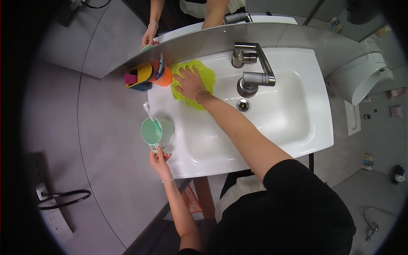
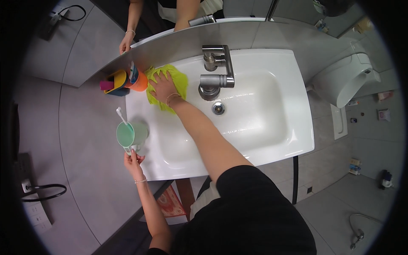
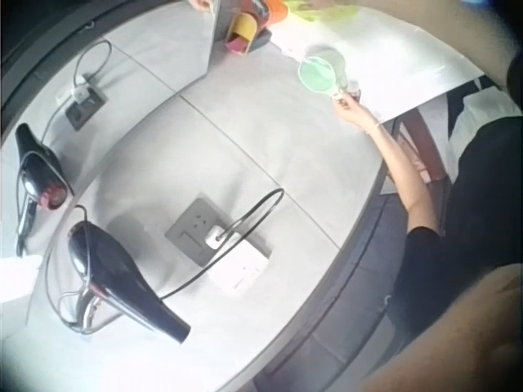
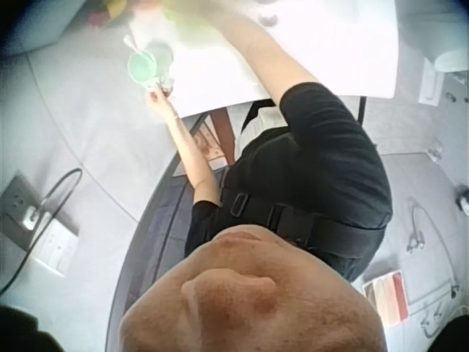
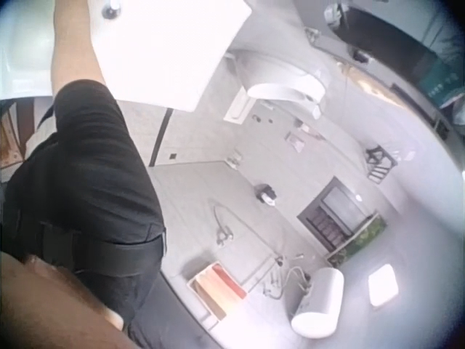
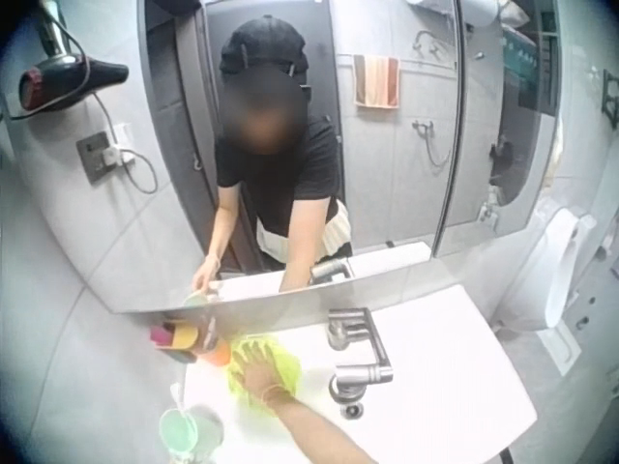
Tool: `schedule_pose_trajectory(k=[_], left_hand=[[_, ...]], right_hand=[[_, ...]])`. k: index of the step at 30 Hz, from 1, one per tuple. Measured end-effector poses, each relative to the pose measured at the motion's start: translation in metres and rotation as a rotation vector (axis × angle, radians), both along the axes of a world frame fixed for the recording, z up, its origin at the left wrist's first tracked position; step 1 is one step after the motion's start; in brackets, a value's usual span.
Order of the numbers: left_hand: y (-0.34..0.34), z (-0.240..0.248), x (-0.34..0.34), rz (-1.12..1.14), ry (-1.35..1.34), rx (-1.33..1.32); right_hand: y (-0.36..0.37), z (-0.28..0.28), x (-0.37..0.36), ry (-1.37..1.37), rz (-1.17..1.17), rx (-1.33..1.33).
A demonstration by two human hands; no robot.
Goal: The person wipes the bathroom sink and faucet using a cloth, then rinses the cloth under the running tap and wrings it out.
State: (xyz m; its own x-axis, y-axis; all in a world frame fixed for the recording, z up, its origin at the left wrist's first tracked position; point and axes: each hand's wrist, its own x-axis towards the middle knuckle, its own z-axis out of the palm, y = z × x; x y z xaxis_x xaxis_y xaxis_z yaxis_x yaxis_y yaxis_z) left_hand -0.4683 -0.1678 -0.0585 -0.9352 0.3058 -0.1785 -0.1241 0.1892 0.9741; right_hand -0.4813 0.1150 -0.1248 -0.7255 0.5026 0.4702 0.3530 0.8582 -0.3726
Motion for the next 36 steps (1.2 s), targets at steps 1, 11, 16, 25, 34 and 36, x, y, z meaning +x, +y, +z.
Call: schedule_pose_trajectory(k=[1,11,16,25,34,36], left_hand=[[-0.001,-0.001,-0.002,0.005,0.013,-0.01],[0.045,-0.03,-0.034,0.1,0.033,0.061],[0.08,-0.032,-0.047,0.122,0.064,0.093],[0.14,-0.042,-0.064,0.325,0.044,0.261],[0.126,-0.034,-0.06,0.322,-0.006,0.218],[0.117,-0.03,-0.057,0.315,-0.016,0.194]], right_hand=[[0.004,0.0,-0.006,-0.049,0.012,0.041],[0.052,-0.013,0.06,-0.096,0.044,0.067],[0.071,-0.005,0.102,-0.084,-0.01,0.068],[0.006,0.019,0.063,-0.063,-0.097,-0.201],[-0.007,0.063,0.007,0.043,0.23,-0.283],[0.001,0.063,0.003,0.034,0.224,-0.21]])
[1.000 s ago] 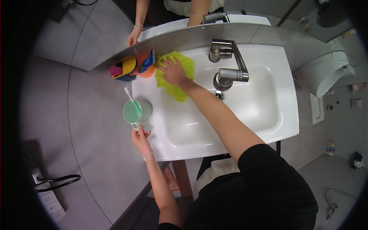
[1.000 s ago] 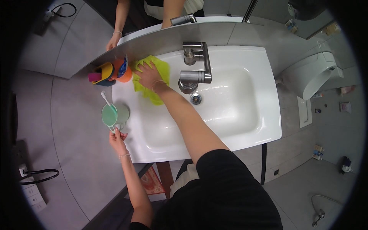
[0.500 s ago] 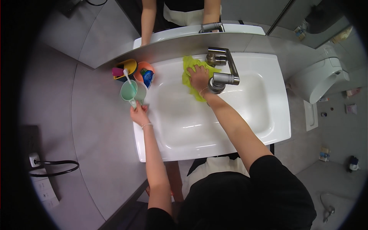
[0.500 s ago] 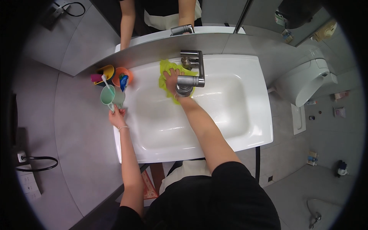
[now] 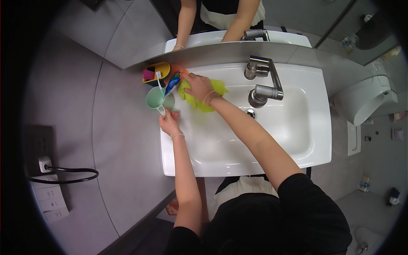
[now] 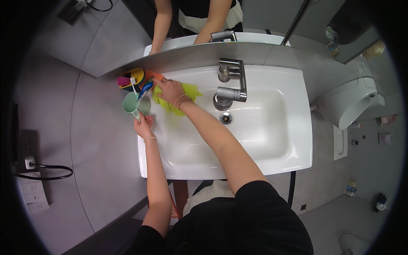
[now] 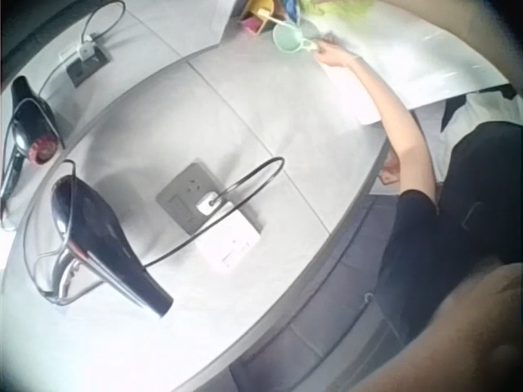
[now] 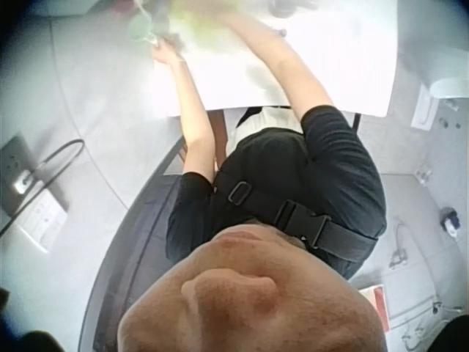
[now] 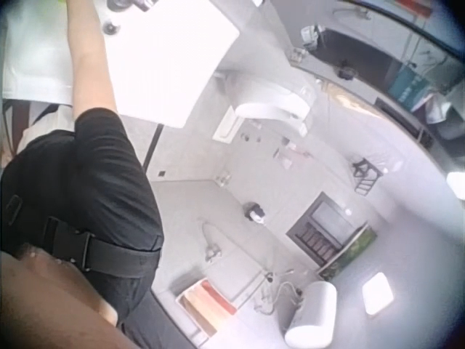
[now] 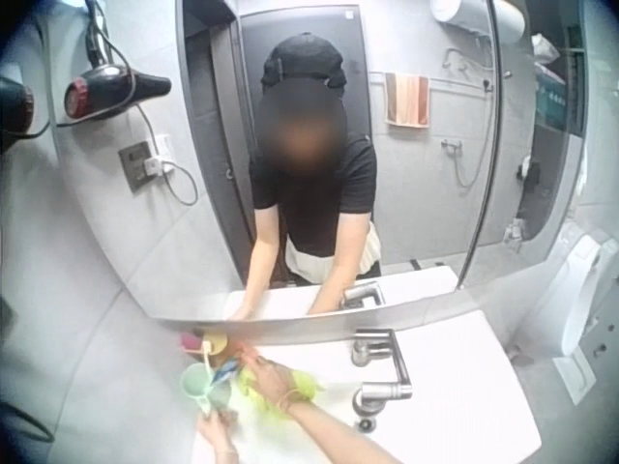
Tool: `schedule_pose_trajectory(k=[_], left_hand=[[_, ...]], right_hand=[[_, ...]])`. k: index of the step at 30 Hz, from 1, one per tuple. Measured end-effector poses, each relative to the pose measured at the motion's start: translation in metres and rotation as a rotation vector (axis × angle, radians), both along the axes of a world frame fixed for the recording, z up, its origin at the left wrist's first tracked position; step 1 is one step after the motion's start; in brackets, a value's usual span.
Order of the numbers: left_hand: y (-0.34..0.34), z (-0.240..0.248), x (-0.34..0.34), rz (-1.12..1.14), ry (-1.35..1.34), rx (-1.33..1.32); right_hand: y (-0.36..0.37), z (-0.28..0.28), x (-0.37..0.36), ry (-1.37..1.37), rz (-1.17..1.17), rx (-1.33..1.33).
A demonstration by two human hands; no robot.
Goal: The person wipes the bathroom sink and faucet using a cloth, then rinses the cloth under the running tap and wrings it out.
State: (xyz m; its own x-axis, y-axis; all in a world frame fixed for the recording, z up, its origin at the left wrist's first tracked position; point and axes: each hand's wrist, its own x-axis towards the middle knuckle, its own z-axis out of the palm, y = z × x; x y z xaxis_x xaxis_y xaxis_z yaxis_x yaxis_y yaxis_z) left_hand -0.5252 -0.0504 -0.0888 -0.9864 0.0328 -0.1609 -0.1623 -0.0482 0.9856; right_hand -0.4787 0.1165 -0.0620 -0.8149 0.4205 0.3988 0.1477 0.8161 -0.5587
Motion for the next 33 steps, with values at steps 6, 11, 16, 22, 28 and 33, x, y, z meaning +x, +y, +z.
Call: schedule_pose_trajectory(k=[6,11,16,22,28,33], left_hand=[[-0.022,0.01,0.012,-0.016,-0.036,-0.105],[-0.041,0.002,0.012,-0.014,-0.032,-0.15],[-0.043,-0.001,0.013,-0.074,0.03,-0.094],[-0.041,0.01,0.021,-0.079,0.043,-0.217],[-0.041,0.017,0.027,-0.038,0.147,-0.372],[-0.031,0.03,0.039,0.081,0.555,-0.718]], right_hand=[[0.02,0.007,-0.015,-0.079,-0.008,-0.049],[0.023,0.001,-0.006,-0.04,0.04,-0.15],[0.048,0.006,0.001,-0.067,0.252,-0.196],[0.046,0.017,0.004,-0.179,0.11,-0.067],[0.046,0.004,0.006,-0.006,0.132,-0.001],[0.046,0.012,0.012,-0.265,0.069,-0.269]])
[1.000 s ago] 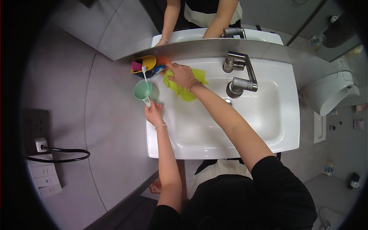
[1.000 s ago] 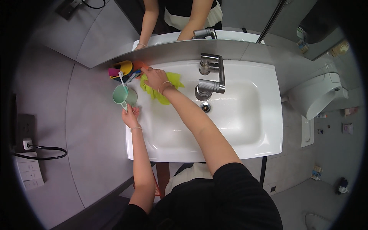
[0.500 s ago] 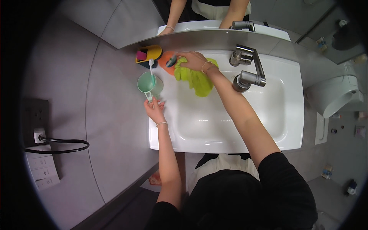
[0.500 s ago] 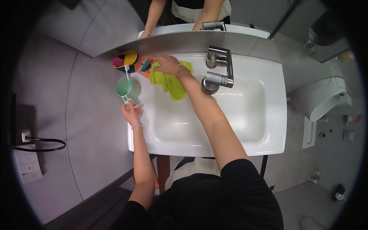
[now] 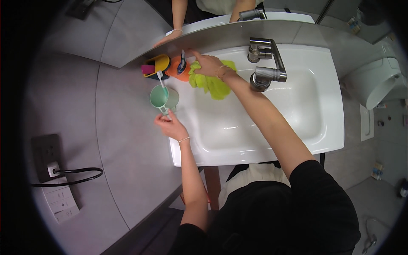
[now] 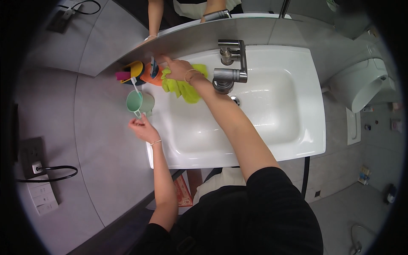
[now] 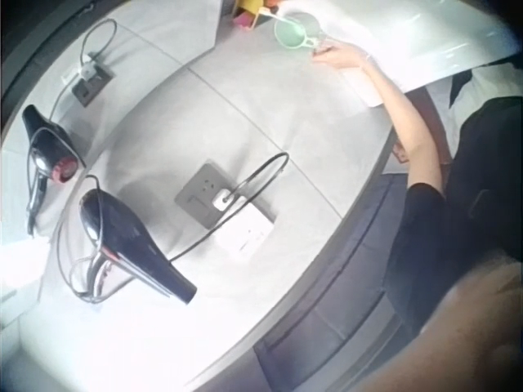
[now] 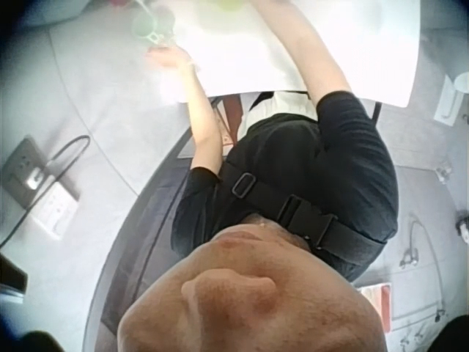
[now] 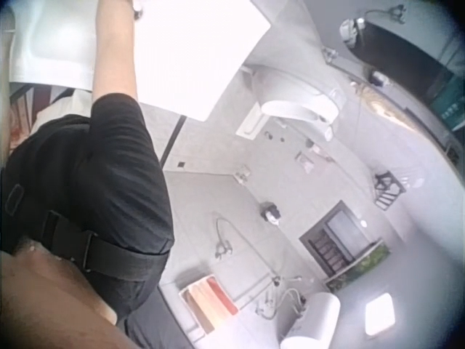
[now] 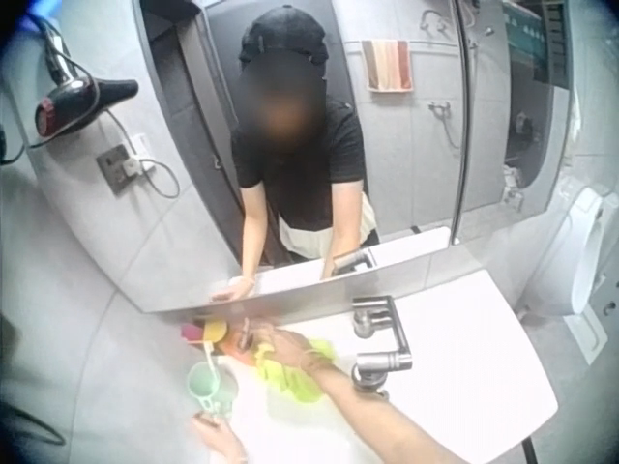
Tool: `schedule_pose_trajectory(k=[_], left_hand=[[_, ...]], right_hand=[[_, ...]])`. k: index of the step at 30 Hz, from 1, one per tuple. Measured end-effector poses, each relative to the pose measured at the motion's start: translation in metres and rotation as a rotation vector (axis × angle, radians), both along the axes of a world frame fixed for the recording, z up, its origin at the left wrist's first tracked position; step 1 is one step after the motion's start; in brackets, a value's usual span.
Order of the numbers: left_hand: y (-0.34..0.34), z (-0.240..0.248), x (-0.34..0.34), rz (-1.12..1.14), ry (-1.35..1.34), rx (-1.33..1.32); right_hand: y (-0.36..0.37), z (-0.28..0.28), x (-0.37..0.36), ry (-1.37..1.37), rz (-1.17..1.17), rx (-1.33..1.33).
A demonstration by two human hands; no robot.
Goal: The person wipes the bathroom sink and faucet using a cloth, then rinses the cloth under the running tap and wrings it out.
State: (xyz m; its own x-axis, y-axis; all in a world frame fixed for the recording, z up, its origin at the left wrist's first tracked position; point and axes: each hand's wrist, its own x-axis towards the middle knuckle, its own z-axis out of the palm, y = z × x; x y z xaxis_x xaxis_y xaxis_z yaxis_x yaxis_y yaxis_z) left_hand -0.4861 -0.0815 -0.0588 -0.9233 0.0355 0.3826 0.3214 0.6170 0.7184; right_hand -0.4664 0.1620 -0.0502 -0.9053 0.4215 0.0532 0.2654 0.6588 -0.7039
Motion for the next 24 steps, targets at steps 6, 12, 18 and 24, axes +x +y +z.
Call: schedule_pose_trajectory(k=[6,12,18,24], left_hand=[[0.055,0.028,-0.002,-0.335,0.128,-0.23],[0.111,0.054,-0.026,-0.371,0.088,-0.424],[0.123,0.046,-0.031,-0.319,-0.024,-0.58],[0.119,0.025,-0.048,-0.336,0.124,-0.633]], right_hand=[[-0.009,-0.005,0.013,0.076,-0.03,-0.028],[-0.01,-0.012,0.026,0.301,-0.294,0.189],[-0.027,-0.076,0.008,0.119,-0.035,0.573],[0.007,-0.077,0.048,0.132,-0.149,0.514]])
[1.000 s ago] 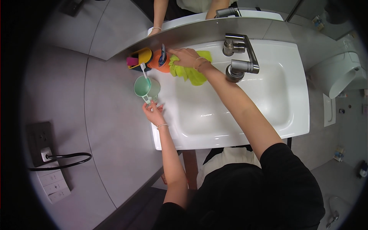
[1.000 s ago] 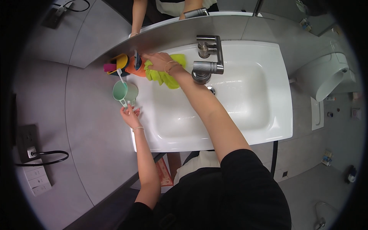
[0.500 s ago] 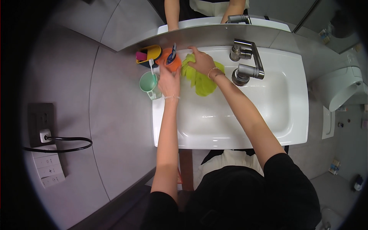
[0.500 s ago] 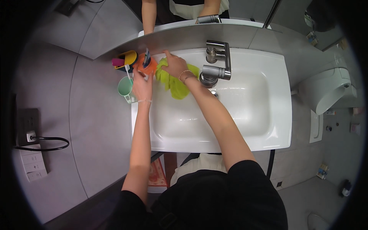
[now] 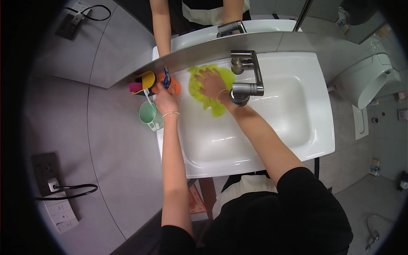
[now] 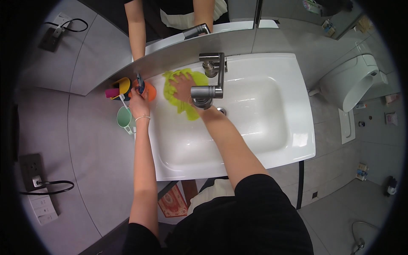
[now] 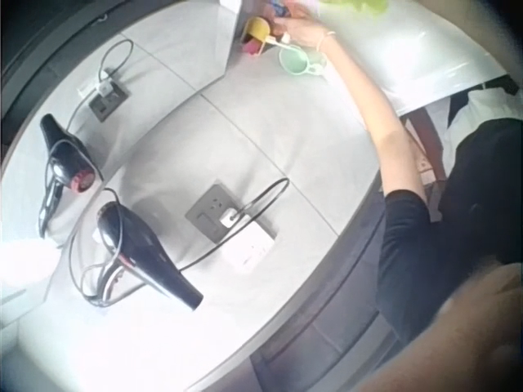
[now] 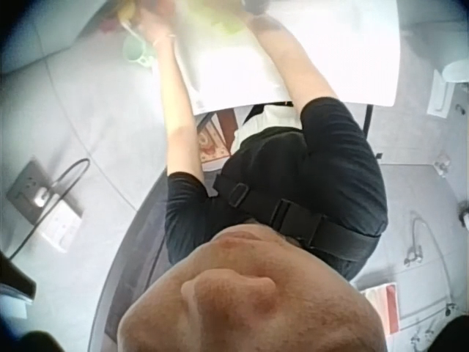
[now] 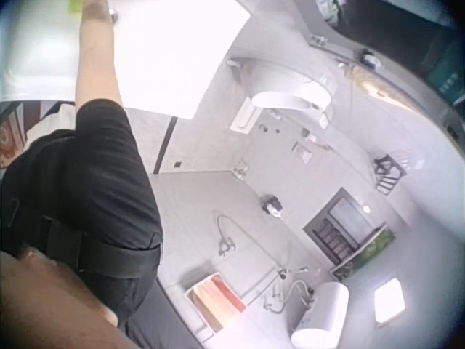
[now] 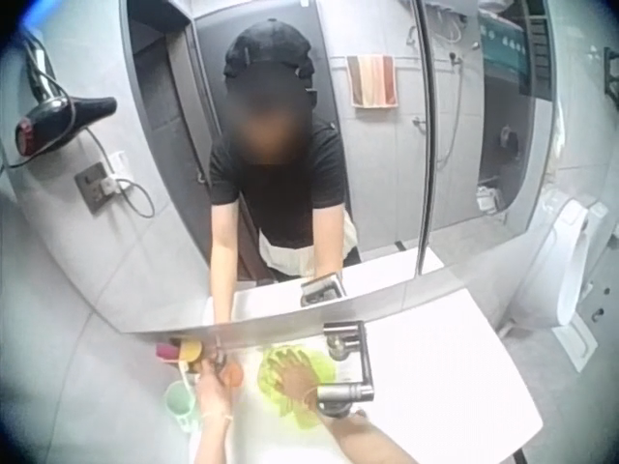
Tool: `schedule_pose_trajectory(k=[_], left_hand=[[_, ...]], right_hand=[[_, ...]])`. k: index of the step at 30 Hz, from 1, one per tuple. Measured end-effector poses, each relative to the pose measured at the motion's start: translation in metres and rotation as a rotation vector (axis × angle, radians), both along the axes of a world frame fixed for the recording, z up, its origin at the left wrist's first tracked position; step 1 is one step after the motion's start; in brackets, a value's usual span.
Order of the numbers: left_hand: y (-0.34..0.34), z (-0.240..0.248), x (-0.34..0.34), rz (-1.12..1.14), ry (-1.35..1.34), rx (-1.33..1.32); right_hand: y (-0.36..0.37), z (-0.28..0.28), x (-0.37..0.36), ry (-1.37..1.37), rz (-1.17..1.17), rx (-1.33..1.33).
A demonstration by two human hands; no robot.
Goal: The person wipes the bathroom sink and faucet using a cloth, then rinses the cloth under the running tap and wrings it out.
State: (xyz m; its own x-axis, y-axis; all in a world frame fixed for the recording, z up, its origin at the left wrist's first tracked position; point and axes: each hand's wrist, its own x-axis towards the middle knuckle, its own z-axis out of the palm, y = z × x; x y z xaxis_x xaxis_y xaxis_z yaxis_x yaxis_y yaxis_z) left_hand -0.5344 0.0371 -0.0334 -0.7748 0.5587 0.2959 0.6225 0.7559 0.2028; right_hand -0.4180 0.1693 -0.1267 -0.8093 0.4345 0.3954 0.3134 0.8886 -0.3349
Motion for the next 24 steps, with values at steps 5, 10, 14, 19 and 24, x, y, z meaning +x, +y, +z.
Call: schedule_pose_trajectory(k=[5,10,14,19,24], left_hand=[[-0.002,0.014,0.015,0.059,-0.122,0.023],[-0.026,0.023,0.045,0.056,-0.105,0.169],[-0.071,0.017,0.081,0.049,-0.114,0.176],[-0.12,-0.002,0.139,0.056,-0.282,0.165],[-0.14,-0.009,0.187,0.043,-0.399,0.077]], right_hand=[[0.018,-0.003,0.038,0.041,-0.173,0.081],[0.007,-0.005,0.032,-0.103,-0.503,0.4],[-0.009,0.01,0.048,-0.306,-0.497,0.367],[0.003,-0.031,0.065,-0.458,-0.518,1.024],[0.002,0.018,0.04,-0.191,-0.42,0.429]])
